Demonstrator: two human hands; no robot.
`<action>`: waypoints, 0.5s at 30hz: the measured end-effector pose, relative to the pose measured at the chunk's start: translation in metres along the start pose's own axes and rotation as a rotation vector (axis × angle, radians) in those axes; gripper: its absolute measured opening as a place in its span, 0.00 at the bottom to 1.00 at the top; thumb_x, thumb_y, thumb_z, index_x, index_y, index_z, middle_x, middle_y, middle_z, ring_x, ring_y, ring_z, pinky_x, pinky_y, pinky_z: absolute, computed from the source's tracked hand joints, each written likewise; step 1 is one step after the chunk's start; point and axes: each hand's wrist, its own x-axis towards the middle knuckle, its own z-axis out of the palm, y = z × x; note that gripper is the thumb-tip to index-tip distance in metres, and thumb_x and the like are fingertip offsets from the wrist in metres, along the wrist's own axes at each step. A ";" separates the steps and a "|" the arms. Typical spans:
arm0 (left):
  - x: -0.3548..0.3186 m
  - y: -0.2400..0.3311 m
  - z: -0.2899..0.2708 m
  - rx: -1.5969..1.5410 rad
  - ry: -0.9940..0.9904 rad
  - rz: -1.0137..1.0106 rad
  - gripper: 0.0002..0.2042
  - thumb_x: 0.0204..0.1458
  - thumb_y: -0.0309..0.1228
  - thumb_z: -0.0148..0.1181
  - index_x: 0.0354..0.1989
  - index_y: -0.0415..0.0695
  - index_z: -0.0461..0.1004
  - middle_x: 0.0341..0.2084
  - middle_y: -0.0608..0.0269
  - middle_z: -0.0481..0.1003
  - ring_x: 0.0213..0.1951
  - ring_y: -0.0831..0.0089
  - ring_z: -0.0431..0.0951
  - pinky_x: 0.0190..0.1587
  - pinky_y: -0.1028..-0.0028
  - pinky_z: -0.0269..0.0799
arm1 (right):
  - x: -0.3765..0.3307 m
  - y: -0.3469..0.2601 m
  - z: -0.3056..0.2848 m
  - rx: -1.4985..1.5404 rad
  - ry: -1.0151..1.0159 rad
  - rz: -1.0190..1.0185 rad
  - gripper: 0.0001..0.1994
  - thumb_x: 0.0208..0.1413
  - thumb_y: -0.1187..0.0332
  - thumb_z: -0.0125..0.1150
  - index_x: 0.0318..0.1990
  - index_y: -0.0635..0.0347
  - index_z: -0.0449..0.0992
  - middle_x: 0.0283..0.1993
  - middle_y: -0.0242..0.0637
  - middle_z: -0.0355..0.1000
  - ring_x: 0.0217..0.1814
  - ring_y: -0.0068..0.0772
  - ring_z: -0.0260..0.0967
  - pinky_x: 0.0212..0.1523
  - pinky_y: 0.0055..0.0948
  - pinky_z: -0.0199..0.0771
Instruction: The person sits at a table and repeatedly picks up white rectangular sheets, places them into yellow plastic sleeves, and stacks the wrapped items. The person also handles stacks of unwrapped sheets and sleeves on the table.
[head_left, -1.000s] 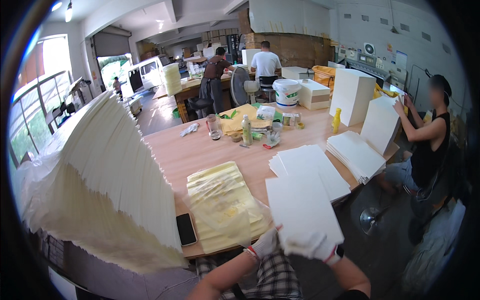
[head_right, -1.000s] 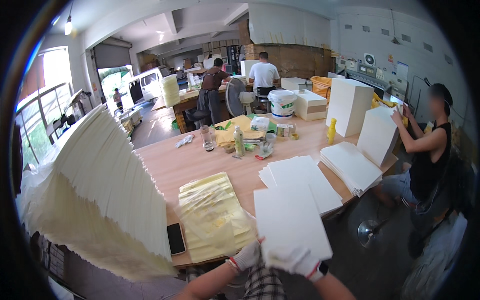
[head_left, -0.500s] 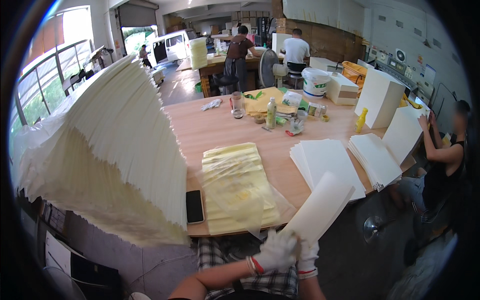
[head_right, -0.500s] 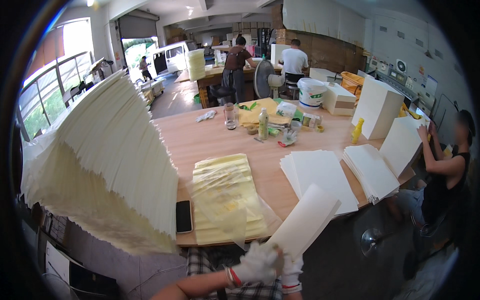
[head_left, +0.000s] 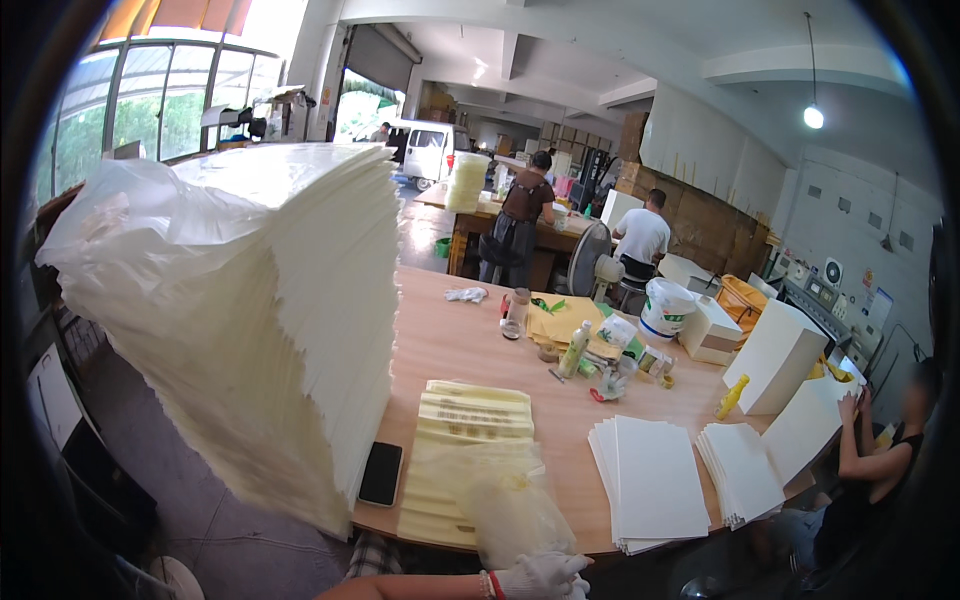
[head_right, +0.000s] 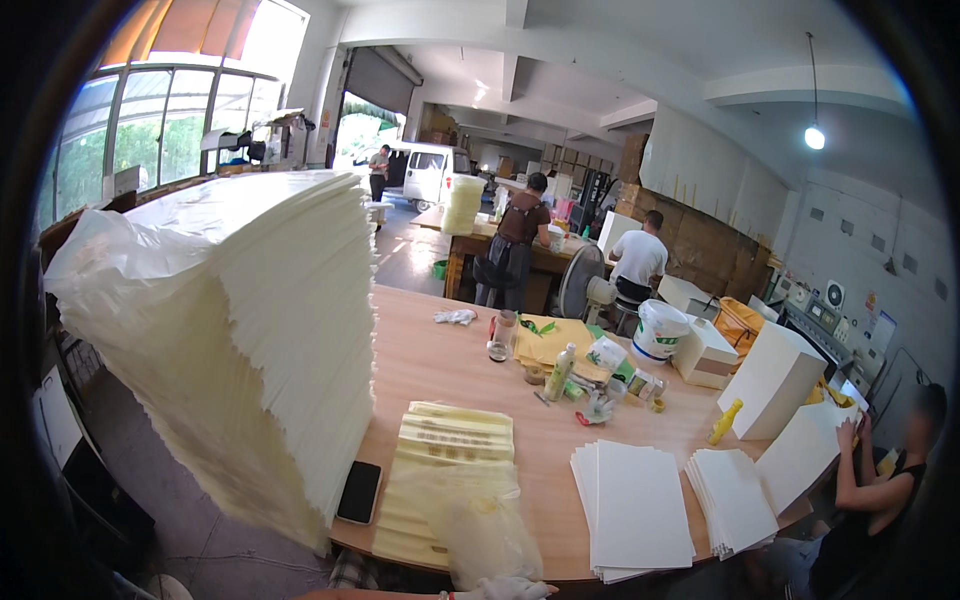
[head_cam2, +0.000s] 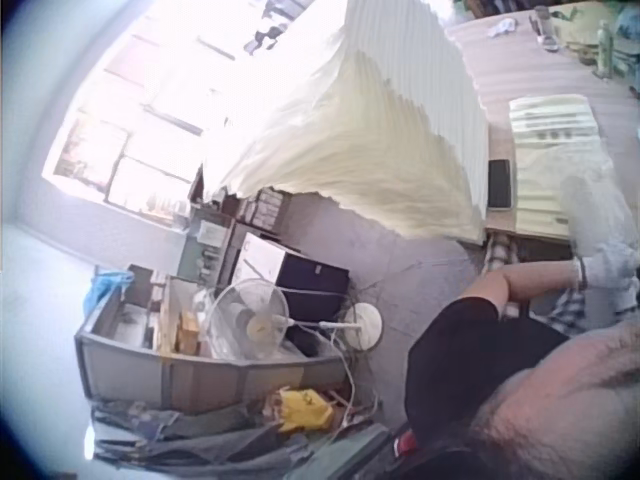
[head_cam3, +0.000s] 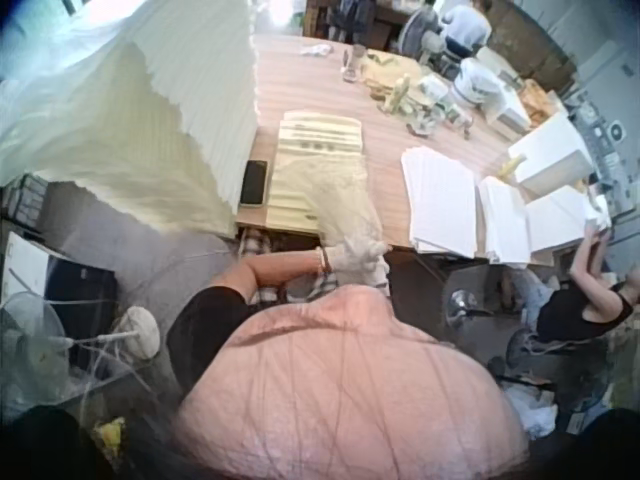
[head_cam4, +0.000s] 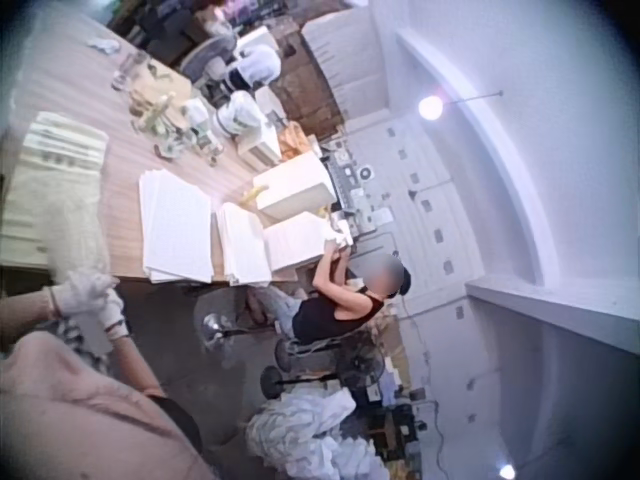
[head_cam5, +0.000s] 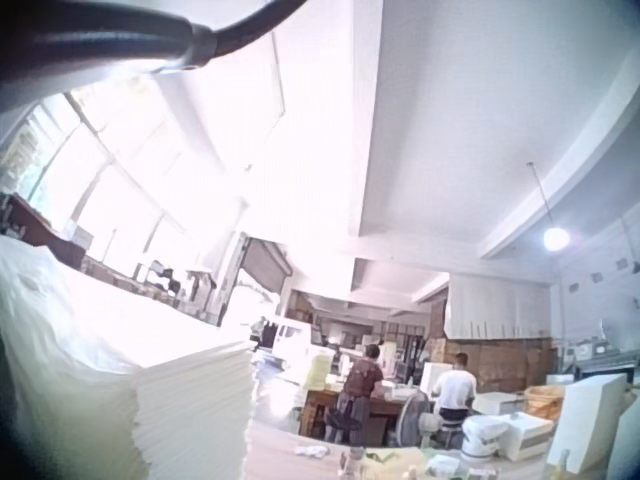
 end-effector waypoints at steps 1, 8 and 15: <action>-0.016 -0.020 0.018 -0.098 0.213 0.090 0.16 0.50 0.36 0.53 0.44 0.41 0.66 0.31 0.53 0.71 0.35 0.61 0.73 0.35 0.66 0.68 | 0.009 -0.008 0.009 -0.003 -0.001 -0.009 0.26 0.49 0.57 0.59 0.54 0.59 0.65 0.52 0.46 0.68 0.52 0.43 0.67 0.51 0.33 0.67; -0.098 -0.074 0.003 0.293 0.065 -0.097 0.18 0.49 0.34 0.51 0.49 0.44 0.67 0.39 0.53 0.72 0.41 0.57 0.72 0.42 0.63 0.69 | 0.042 -0.026 0.032 -0.002 0.032 0.005 0.28 0.50 0.60 0.59 0.57 0.61 0.59 0.51 0.47 0.68 0.51 0.43 0.68 0.50 0.33 0.68; -0.176 -0.164 -0.001 0.506 0.579 -0.393 0.11 0.51 0.31 0.49 0.42 0.43 0.68 0.30 0.55 0.71 0.31 0.60 0.72 0.33 0.64 0.69 | 0.047 -0.028 0.039 0.015 0.054 0.022 0.31 0.50 0.63 0.58 0.59 0.63 0.53 0.51 0.48 0.68 0.50 0.43 0.69 0.49 0.33 0.69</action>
